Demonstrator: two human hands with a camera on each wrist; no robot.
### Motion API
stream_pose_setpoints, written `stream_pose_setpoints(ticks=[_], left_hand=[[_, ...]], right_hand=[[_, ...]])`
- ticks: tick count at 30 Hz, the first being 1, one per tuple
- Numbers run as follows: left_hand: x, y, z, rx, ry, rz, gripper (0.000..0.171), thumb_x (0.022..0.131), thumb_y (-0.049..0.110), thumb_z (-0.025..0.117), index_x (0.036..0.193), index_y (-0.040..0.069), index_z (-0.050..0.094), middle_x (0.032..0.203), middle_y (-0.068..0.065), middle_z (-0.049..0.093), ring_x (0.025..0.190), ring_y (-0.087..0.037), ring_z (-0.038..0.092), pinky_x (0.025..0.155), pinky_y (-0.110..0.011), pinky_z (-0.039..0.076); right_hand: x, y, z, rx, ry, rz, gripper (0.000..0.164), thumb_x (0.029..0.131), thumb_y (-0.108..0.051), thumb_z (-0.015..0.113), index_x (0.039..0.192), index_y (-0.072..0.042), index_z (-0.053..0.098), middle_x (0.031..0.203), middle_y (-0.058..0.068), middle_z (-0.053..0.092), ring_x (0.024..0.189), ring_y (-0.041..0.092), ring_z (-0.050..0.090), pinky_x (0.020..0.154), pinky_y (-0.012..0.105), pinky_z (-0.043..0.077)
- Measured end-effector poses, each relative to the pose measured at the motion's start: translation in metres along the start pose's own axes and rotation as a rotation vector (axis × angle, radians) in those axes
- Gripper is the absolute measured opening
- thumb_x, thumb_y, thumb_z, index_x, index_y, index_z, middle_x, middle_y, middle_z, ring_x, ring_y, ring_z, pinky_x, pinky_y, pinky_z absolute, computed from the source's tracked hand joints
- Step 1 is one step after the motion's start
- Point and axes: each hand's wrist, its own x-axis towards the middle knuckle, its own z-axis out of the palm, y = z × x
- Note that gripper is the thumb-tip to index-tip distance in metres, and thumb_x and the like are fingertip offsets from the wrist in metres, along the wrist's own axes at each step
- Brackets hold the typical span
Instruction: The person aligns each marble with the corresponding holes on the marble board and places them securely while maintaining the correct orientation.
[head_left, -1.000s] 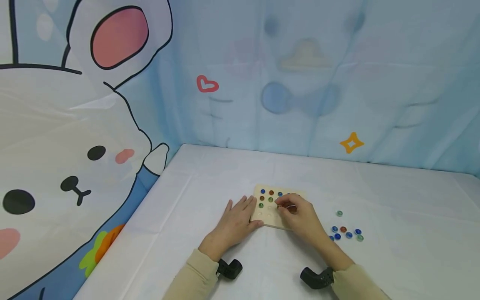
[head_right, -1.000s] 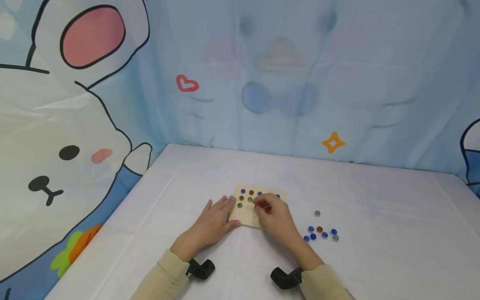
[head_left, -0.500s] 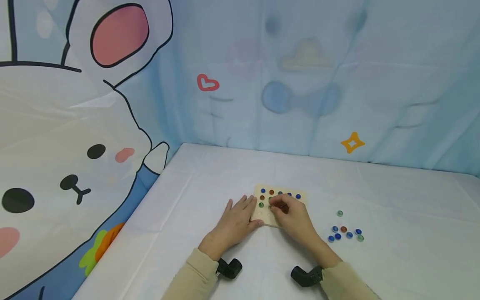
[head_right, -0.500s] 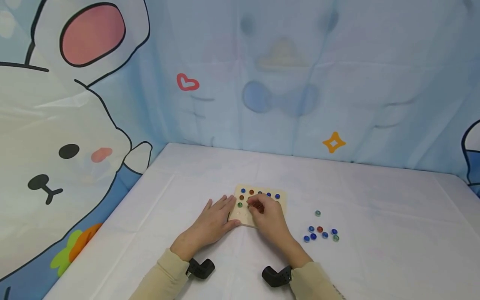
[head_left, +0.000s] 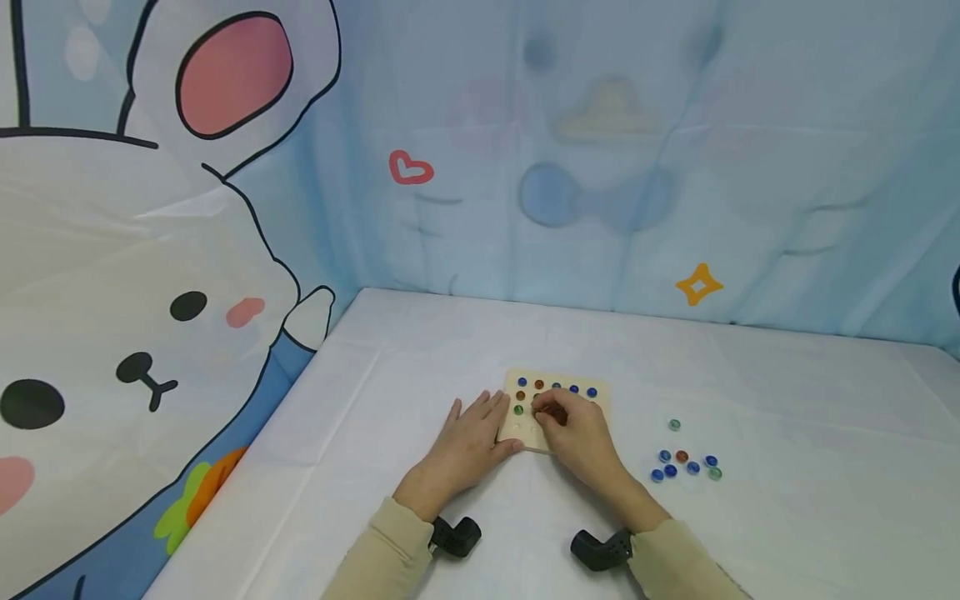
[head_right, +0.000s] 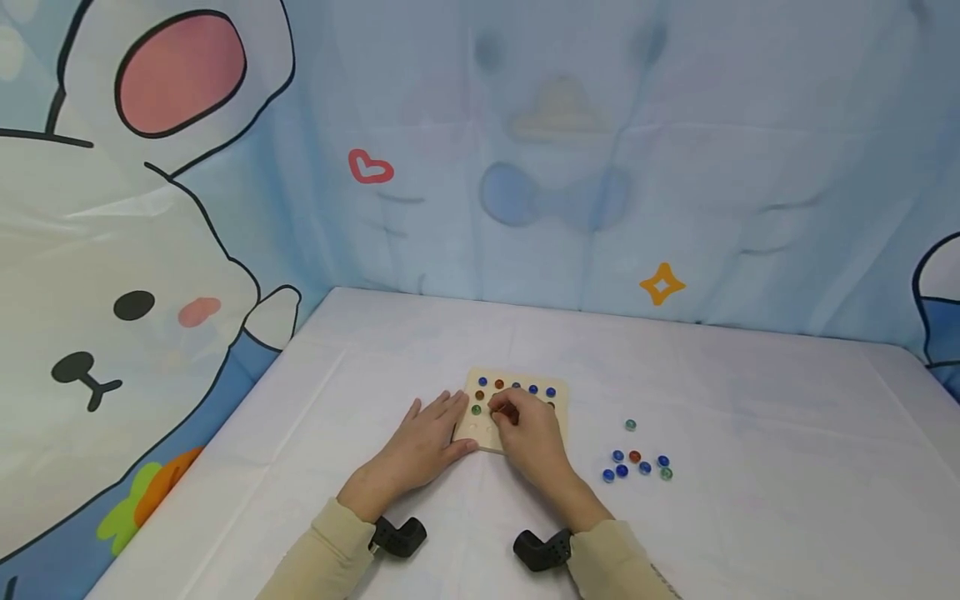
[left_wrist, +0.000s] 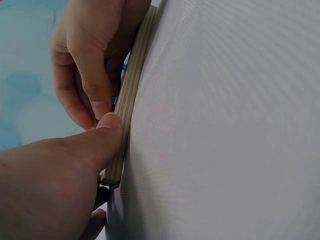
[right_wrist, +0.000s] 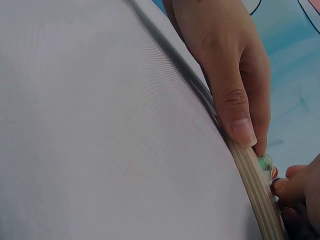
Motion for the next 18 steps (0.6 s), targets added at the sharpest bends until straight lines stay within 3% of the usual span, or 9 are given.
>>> stream_pose_setpoints(ticks=[11, 18], left_hand=[[0.0008, -0.0009, 0.0010, 0.017, 0.001, -0.004, 0.071, 0.099, 0.049, 0.052, 0.155, 0.010, 0.033, 0.160, -0.007, 0.036, 0.149, -0.025, 0.032, 0.120, -0.059, 0.026], [0.0018, -0.0011, 0.0024, 0.023, -0.004, -0.010, 0.071, 0.099, 0.049, 0.052, 0.155, 0.011, 0.033, 0.160, -0.006, 0.036, 0.150, -0.024, 0.032, 0.120, -0.058, 0.026]], right_hand=[[0.0011, -0.0010, 0.0043, -0.056, 0.030, -0.032, 0.017, 0.085, 0.007, 0.069, 0.094, -0.007, 0.071, 0.088, 0.005, 0.071, 0.076, 0.012, 0.059, 0.068, 0.025, 0.051], [-0.0023, 0.0023, 0.0038, -0.059, 0.045, -0.083, 0.020, 0.085, 0.008, 0.069, 0.099, -0.006, 0.072, 0.093, 0.005, 0.073, 0.083, 0.014, 0.066, 0.073, 0.030, 0.056]])
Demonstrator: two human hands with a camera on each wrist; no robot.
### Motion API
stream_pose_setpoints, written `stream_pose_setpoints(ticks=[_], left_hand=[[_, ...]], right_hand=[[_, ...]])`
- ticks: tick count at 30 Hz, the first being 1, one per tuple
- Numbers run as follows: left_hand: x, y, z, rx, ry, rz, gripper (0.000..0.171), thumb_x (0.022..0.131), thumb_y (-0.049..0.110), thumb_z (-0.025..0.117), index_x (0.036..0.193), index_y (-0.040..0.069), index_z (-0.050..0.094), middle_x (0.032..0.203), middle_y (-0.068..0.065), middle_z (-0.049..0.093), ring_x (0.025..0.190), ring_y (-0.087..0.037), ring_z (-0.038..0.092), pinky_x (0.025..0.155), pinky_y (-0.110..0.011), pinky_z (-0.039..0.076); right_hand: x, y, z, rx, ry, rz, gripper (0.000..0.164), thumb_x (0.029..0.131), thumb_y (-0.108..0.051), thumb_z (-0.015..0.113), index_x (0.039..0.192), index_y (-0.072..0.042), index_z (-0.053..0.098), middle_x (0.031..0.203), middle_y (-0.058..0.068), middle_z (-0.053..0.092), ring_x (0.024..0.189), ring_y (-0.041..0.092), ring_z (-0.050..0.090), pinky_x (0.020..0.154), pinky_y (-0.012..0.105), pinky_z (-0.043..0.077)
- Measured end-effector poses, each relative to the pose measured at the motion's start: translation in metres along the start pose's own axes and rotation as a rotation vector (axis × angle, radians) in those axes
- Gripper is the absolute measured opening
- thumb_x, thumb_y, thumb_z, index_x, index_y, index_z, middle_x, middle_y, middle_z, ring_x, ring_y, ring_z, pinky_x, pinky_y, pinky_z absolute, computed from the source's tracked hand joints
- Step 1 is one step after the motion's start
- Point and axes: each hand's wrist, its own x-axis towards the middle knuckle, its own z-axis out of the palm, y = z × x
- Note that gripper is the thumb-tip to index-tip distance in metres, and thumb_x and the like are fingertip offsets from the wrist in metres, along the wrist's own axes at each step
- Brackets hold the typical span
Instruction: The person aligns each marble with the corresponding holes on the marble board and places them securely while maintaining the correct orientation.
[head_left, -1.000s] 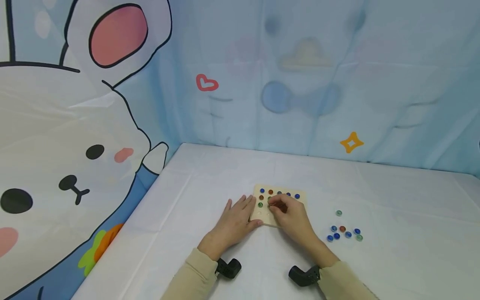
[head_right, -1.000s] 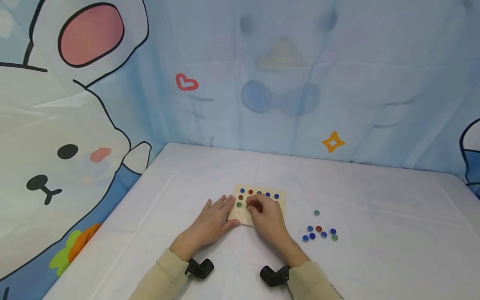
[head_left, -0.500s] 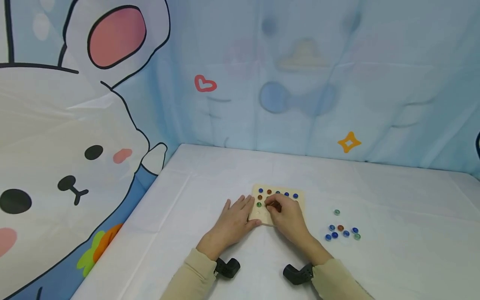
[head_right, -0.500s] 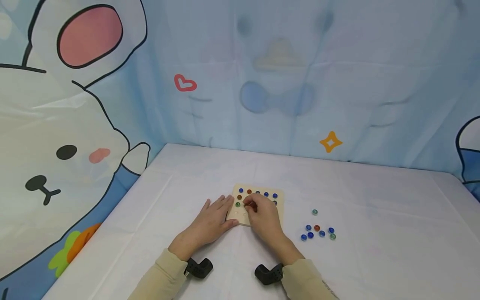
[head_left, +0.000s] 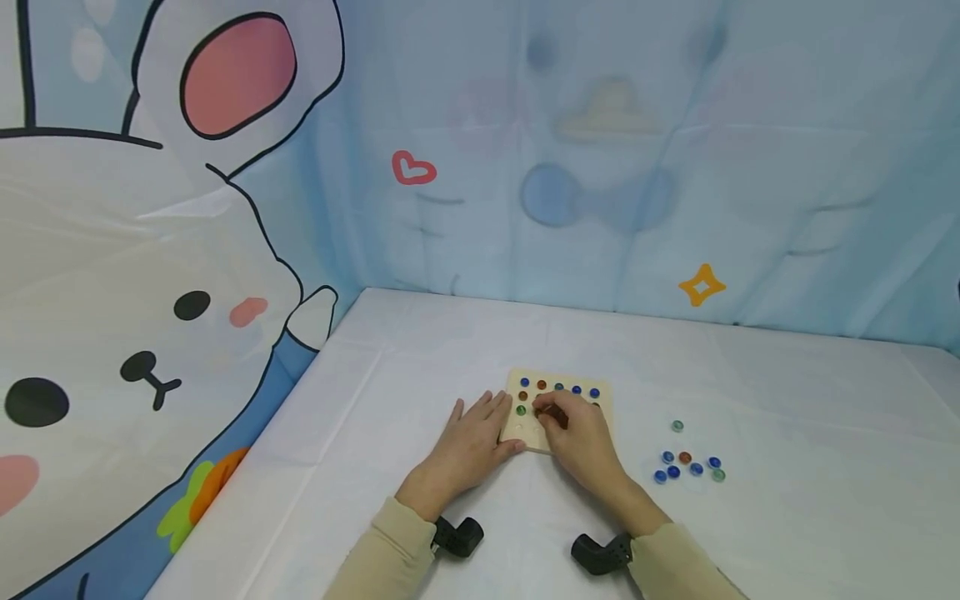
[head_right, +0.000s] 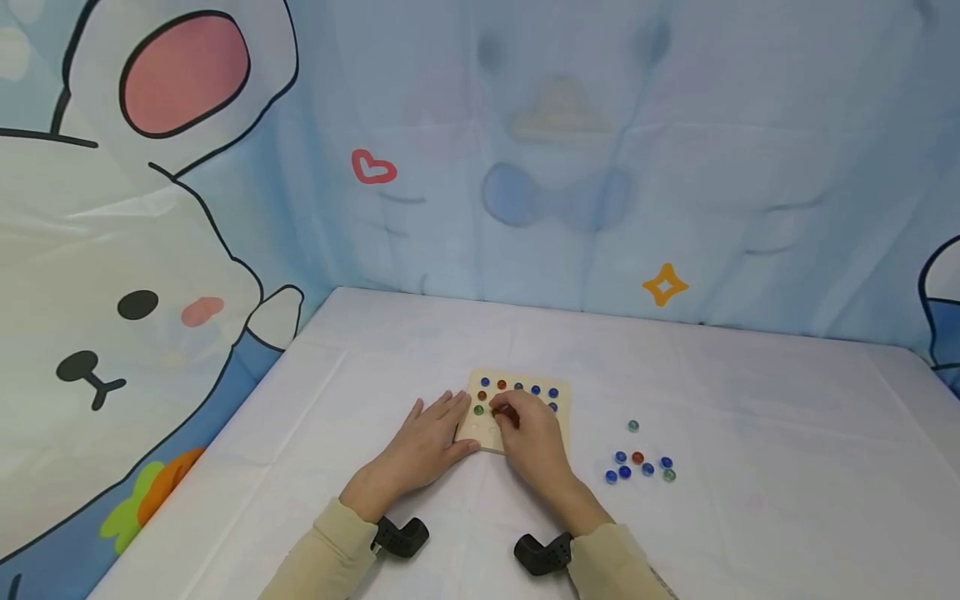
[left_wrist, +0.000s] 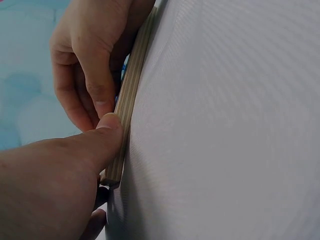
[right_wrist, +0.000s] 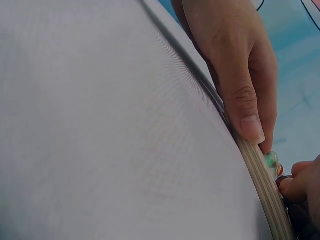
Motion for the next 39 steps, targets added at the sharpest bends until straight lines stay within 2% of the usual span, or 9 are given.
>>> stream_pose_setpoints(ticks=[12, 20, 25, 31, 39], left_hand=[[0.001, 0.000, 0.002, 0.002, 0.005, -0.004, 0.070, 0.099, 0.049, 0.053, 0.155, 0.011, 0.034, 0.160, -0.006, 0.037, 0.149, -0.024, 0.032, 0.120, -0.058, 0.025], [0.000, 0.001, 0.001, -0.001, -0.001, -0.010, 0.070, 0.099, 0.049, 0.053, 0.155, 0.011, 0.034, 0.160, -0.006, 0.036, 0.150, -0.024, 0.032, 0.120, -0.057, 0.025], [0.001, 0.001, 0.000, -0.007, -0.013, -0.020, 0.071, 0.099, 0.049, 0.052, 0.156, 0.011, 0.032, 0.161, -0.005, 0.034, 0.151, -0.023, 0.030, 0.121, -0.057, 0.023], [0.001, 0.001, -0.001, -0.017, -0.021, -0.032, 0.072, 0.099, 0.049, 0.053, 0.156, 0.011, 0.032, 0.161, -0.004, 0.034, 0.151, -0.023, 0.029, 0.122, -0.056, 0.022], [0.000, 0.004, -0.002, -0.024, -0.010, -0.020, 0.071, 0.099, 0.048, 0.053, 0.155, 0.009, 0.032, 0.161, -0.006, 0.034, 0.150, -0.025, 0.030, 0.121, -0.057, 0.023]], right_hand=[[-0.002, 0.001, -0.008, 0.053, -0.031, 0.053, 0.020, 0.088, 0.001, 0.068, 0.106, -0.008, 0.071, 0.093, 0.002, 0.070, 0.081, 0.012, 0.060, 0.070, 0.022, 0.052], [-0.003, -0.001, -0.016, 0.084, -0.031, 0.009, 0.020, 0.088, 0.003, 0.066, 0.104, -0.007, 0.070, 0.097, 0.004, 0.070, 0.085, 0.013, 0.063, 0.073, 0.022, 0.055], [-0.002, -0.001, -0.027, 0.085, -0.006, -0.027, 0.018, 0.088, 0.003, 0.066, 0.103, -0.007, 0.070, 0.097, 0.003, 0.070, 0.086, 0.012, 0.063, 0.073, 0.022, 0.056], [-0.004, 0.001, -0.041, 0.037, 0.037, -0.063, 0.019, 0.088, 0.005, 0.067, 0.102, -0.007, 0.070, 0.099, 0.001, 0.070, 0.087, 0.014, 0.064, 0.073, 0.019, 0.056], [-0.008, 0.004, -0.060, 0.008, 0.087, -0.064, 0.019, 0.087, 0.006, 0.067, 0.102, -0.006, 0.069, 0.099, 0.002, 0.071, 0.087, 0.013, 0.063, 0.074, 0.011, 0.051]])
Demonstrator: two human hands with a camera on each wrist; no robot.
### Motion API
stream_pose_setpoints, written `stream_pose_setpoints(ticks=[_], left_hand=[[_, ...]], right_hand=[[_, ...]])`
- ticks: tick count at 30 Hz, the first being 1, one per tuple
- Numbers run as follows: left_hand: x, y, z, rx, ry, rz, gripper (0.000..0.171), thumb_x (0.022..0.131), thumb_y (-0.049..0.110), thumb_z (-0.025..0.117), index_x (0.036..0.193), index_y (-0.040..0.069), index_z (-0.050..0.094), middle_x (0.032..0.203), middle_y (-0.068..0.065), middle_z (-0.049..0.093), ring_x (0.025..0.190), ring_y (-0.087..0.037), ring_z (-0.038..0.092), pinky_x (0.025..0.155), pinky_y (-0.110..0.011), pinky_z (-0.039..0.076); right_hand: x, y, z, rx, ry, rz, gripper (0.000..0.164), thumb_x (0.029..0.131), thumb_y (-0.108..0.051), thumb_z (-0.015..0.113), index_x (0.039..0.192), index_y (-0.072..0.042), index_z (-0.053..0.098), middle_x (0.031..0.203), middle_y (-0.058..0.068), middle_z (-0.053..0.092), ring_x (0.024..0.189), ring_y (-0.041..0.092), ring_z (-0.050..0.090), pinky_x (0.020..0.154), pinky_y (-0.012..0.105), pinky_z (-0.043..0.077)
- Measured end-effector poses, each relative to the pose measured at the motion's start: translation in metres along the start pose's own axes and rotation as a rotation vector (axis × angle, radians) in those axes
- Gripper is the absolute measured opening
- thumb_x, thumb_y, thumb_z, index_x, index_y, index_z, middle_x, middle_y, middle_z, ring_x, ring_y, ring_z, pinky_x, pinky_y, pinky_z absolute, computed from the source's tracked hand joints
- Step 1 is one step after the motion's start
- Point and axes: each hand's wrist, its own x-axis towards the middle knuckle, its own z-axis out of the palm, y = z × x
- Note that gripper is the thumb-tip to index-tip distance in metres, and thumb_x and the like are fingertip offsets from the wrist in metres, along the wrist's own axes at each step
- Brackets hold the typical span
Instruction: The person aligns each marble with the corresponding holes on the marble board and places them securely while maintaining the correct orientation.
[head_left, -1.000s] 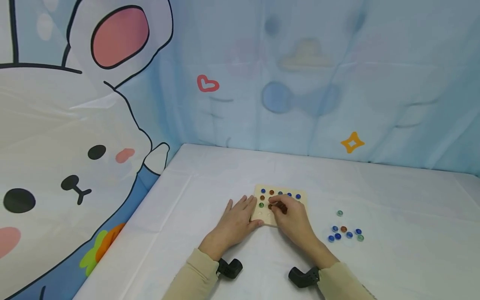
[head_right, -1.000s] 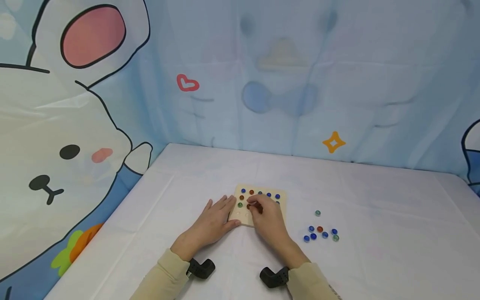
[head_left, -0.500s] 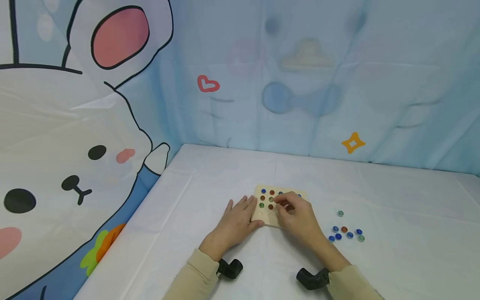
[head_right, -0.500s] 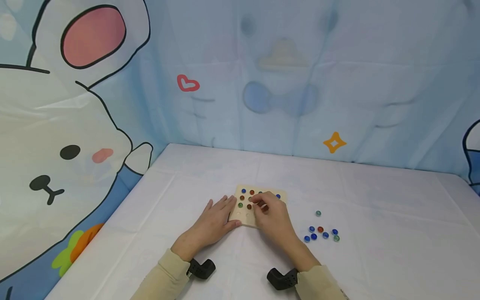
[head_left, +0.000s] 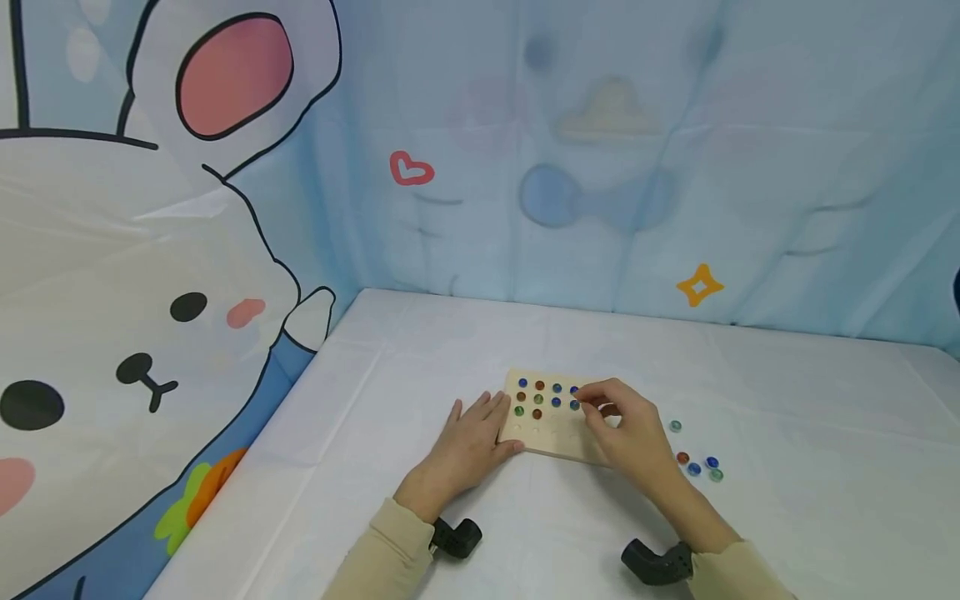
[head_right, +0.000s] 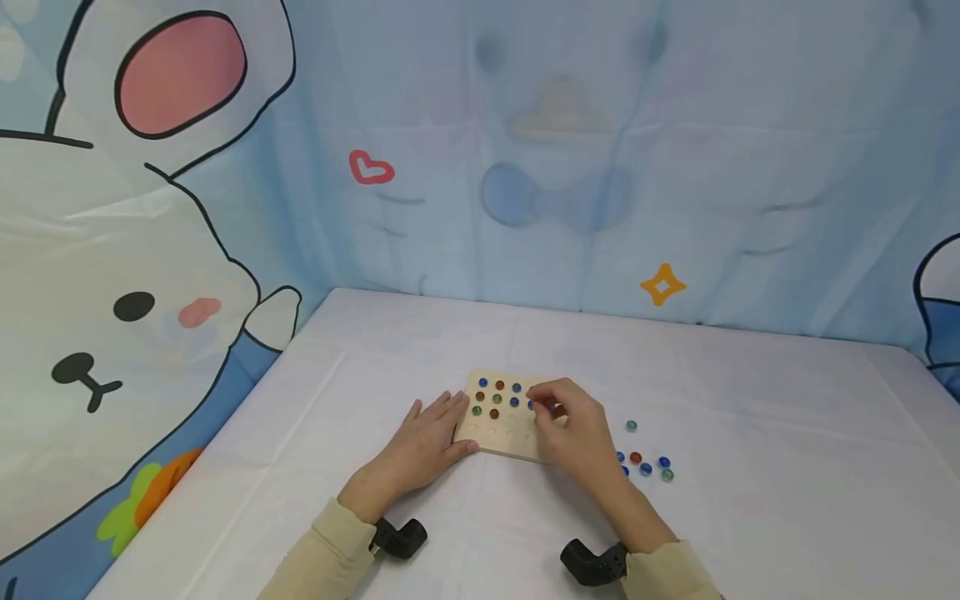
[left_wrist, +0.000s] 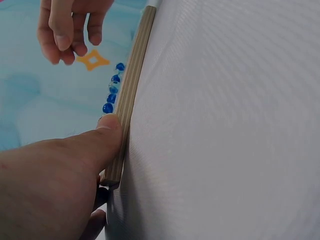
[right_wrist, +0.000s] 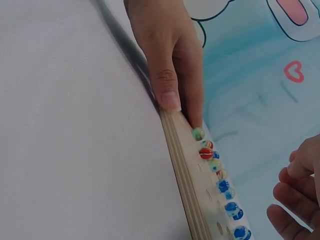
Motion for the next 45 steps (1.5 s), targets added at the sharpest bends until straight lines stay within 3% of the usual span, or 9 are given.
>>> stream_pose_setpoints(ticks=[19, 27, 34, 40, 45], left_hand=[[0.000, 0.000, 0.000, -0.009, 0.006, 0.002, 0.072, 0.099, 0.047, 0.054, 0.156, 0.009, 0.032, 0.161, -0.006, 0.035, 0.150, -0.025, 0.030, 0.121, -0.057, 0.023], [0.000, 0.001, 0.001, -0.026, 0.001, 0.000, 0.072, 0.099, 0.047, 0.054, 0.156, 0.009, 0.031, 0.161, -0.006, 0.034, 0.151, -0.025, 0.029, 0.122, -0.057, 0.022], [0.000, 0.001, 0.002, -0.026, 0.004, 0.001, 0.072, 0.099, 0.047, 0.053, 0.156, 0.010, 0.031, 0.161, -0.006, 0.034, 0.151, -0.025, 0.029, 0.122, -0.057, 0.021], [0.000, 0.000, 0.003, -0.027, 0.007, 0.002, 0.071, 0.099, 0.047, 0.053, 0.156, 0.010, 0.031, 0.161, -0.006, 0.034, 0.151, -0.025, 0.029, 0.122, -0.057, 0.022], [0.000, 0.000, 0.003, -0.026, 0.007, -0.002, 0.071, 0.099, 0.047, 0.053, 0.156, 0.009, 0.031, 0.161, -0.006, 0.034, 0.151, -0.025, 0.030, 0.122, -0.057, 0.022]], right_hand=[[-0.025, 0.024, -0.040, -0.055, 0.061, 0.052, 0.021, 0.088, 0.004, 0.066, 0.103, -0.010, 0.069, 0.099, 0.002, 0.071, 0.088, 0.012, 0.063, 0.075, 0.003, 0.045], [-0.037, 0.039, -0.060, -0.103, 0.080, 0.106, 0.021, 0.090, 0.002, 0.065, 0.105, -0.011, 0.070, 0.101, 0.001, 0.070, 0.087, -0.002, 0.058, 0.075, 0.000, 0.045], [-0.045, 0.048, -0.074, -0.107, 0.106, 0.161, 0.018, 0.091, 0.000, 0.065, 0.105, -0.011, 0.070, 0.100, 0.005, 0.070, 0.081, -0.014, 0.055, 0.066, 0.004, 0.049], [-0.049, 0.060, -0.079, -0.160, 0.144, 0.162, 0.018, 0.090, 0.000, 0.066, 0.104, -0.009, 0.071, 0.100, 0.005, 0.071, 0.086, -0.020, 0.049, 0.072, -0.001, 0.043], [-0.052, 0.071, -0.082, -0.216, 0.117, 0.256, 0.016, 0.093, -0.004, 0.063, 0.108, -0.008, 0.069, 0.103, 0.009, 0.071, 0.086, -0.022, 0.043, 0.070, 0.002, 0.042]])
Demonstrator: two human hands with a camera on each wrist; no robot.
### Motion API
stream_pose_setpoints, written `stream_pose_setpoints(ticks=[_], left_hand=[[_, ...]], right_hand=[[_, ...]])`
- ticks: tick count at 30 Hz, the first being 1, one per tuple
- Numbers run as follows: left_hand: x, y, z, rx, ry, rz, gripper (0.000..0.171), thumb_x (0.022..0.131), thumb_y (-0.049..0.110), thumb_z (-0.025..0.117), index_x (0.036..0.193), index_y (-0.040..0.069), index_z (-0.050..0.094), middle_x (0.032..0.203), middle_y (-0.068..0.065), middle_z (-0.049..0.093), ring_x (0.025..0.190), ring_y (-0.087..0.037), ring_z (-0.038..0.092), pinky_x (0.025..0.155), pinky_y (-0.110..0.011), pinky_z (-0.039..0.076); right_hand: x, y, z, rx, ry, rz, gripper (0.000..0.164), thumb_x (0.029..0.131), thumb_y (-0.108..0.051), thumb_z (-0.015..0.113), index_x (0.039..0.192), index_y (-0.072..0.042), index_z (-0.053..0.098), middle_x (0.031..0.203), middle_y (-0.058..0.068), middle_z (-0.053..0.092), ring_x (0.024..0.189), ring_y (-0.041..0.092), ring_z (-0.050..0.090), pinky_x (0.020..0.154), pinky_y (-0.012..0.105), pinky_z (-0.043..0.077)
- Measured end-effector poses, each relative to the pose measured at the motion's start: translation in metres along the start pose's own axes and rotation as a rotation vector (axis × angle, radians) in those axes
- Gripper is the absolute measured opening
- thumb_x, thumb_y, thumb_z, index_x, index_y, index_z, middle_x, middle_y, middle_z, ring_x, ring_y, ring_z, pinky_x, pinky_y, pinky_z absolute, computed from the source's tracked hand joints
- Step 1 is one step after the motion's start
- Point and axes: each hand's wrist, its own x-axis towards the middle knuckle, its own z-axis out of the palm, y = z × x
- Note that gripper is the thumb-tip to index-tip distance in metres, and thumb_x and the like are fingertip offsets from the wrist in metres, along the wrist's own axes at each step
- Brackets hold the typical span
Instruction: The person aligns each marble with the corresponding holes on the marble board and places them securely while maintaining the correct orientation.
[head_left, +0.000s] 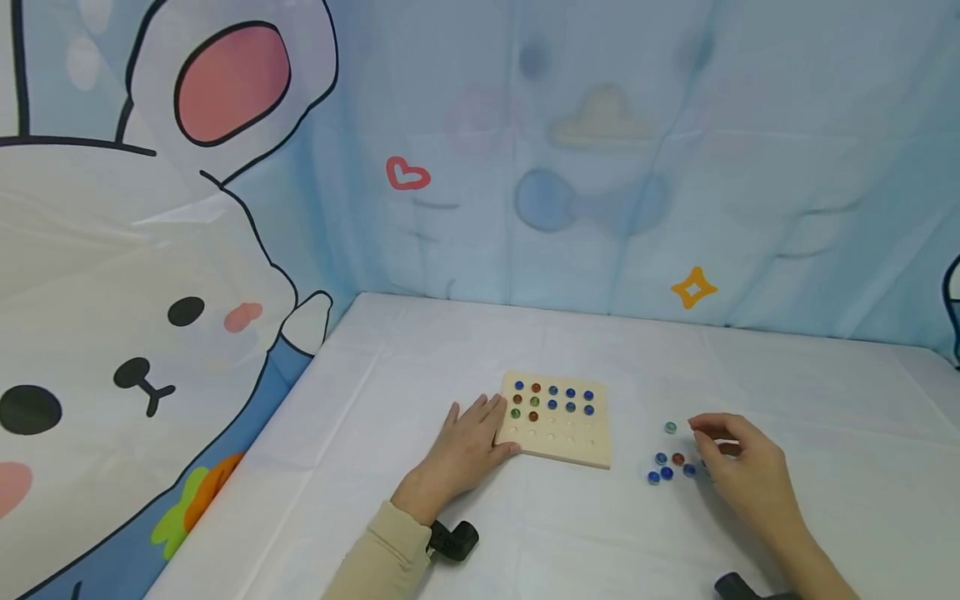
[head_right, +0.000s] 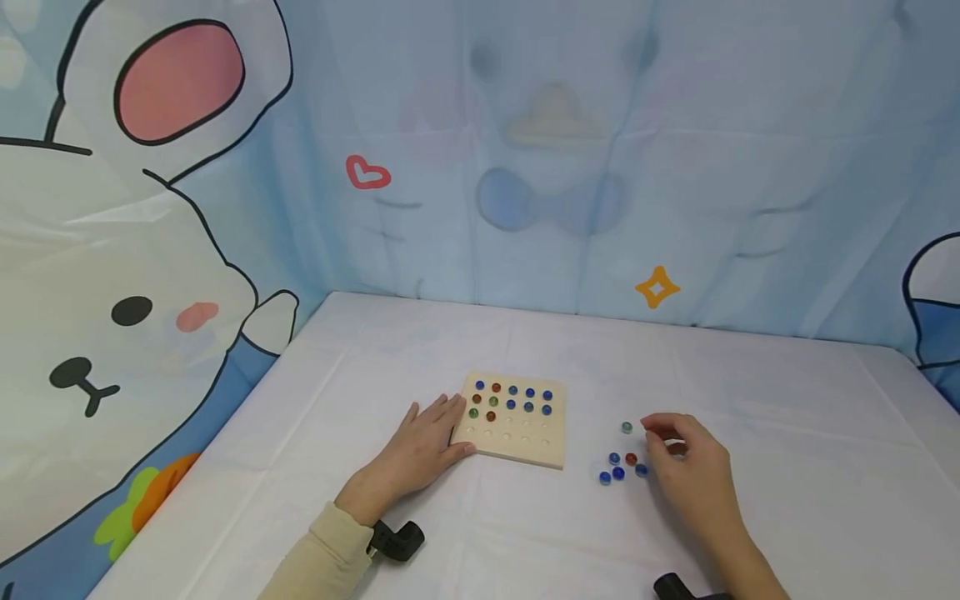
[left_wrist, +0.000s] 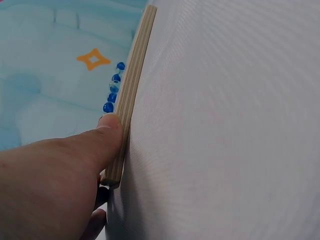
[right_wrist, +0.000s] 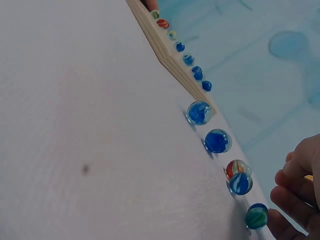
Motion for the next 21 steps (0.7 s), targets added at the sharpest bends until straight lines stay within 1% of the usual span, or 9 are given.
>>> stream_pose_setpoints(ticks=[3, 7, 10, 12, 14, 19, 21], left_hand=[[0.000, 0.000, 0.000, -0.006, 0.000, 0.001, 0.071, 0.100, 0.047, 0.053, 0.156, 0.009, 0.031, 0.161, -0.006, 0.034, 0.151, -0.025, 0.030, 0.122, -0.057, 0.022], [0.000, 0.000, 0.000, -0.011, -0.001, -0.001, 0.071, 0.100, 0.047, 0.053, 0.156, 0.010, 0.031, 0.161, -0.006, 0.034, 0.151, -0.025, 0.029, 0.122, -0.057, 0.021], [0.000, 0.000, 0.000, -0.013, 0.000, -0.003, 0.071, 0.100, 0.047, 0.053, 0.156, 0.010, 0.031, 0.161, -0.006, 0.034, 0.151, -0.025, 0.029, 0.122, -0.057, 0.021], [0.000, 0.000, 0.001, -0.015, 0.000, -0.003, 0.071, 0.100, 0.047, 0.052, 0.156, 0.010, 0.031, 0.161, -0.006, 0.034, 0.151, -0.025, 0.029, 0.122, -0.057, 0.021], [0.000, 0.000, 0.001, -0.014, 0.003, -0.003, 0.071, 0.100, 0.048, 0.053, 0.156, 0.009, 0.031, 0.161, -0.006, 0.034, 0.151, -0.025, 0.029, 0.122, -0.057, 0.021], [0.001, -0.001, 0.001, -0.012, 0.003, -0.007, 0.072, 0.099, 0.047, 0.053, 0.156, 0.009, 0.031, 0.161, -0.006, 0.034, 0.151, -0.024, 0.029, 0.122, -0.056, 0.021], [0.001, -0.001, 0.001, -0.013, 0.000, -0.007, 0.072, 0.099, 0.048, 0.053, 0.156, 0.009, 0.031, 0.162, -0.006, 0.034, 0.151, -0.024, 0.029, 0.122, -0.056, 0.021]], right_hand=[[-0.001, 0.006, 0.000, -0.024, -0.040, 0.048, 0.017, 0.094, -0.007, 0.062, 0.110, -0.008, 0.068, 0.106, 0.011, 0.070, 0.087, -0.018, 0.044, 0.069, 0.003, 0.042], [-0.003, 0.011, 0.003, -0.043, -0.081, 0.067, 0.018, 0.095, -0.010, 0.063, 0.112, -0.008, 0.068, 0.107, 0.012, 0.070, 0.089, -0.006, 0.052, 0.068, 0.005, 0.042], [-0.004, 0.014, 0.005, -0.050, -0.095, 0.072, 0.018, 0.095, -0.012, 0.064, 0.111, -0.008, 0.068, 0.105, 0.013, 0.071, 0.084, -0.005, 0.053, 0.066, 0.006, 0.042], [-0.004, 0.016, 0.007, -0.061, -0.097, 0.079, 0.017, 0.095, -0.013, 0.064, 0.111, -0.008, 0.068, 0.103, 0.012, 0.072, 0.081, -0.010, 0.050, 0.065, 0.006, 0.042], [-0.005, 0.017, 0.008, -0.064, -0.103, 0.081, 0.018, 0.095, -0.014, 0.063, 0.111, -0.008, 0.068, 0.102, 0.012, 0.071, 0.079, -0.011, 0.049, 0.064, 0.006, 0.042], [-0.005, 0.017, 0.010, -0.068, -0.117, 0.066, 0.018, 0.094, -0.012, 0.064, 0.112, -0.007, 0.067, 0.103, 0.012, 0.071, 0.081, -0.008, 0.050, 0.065, 0.005, 0.041], [-0.005, 0.017, 0.010, -0.065, -0.119, 0.055, 0.019, 0.093, -0.010, 0.065, 0.112, -0.007, 0.067, 0.103, 0.013, 0.070, 0.082, -0.009, 0.049, 0.066, 0.005, 0.041]])
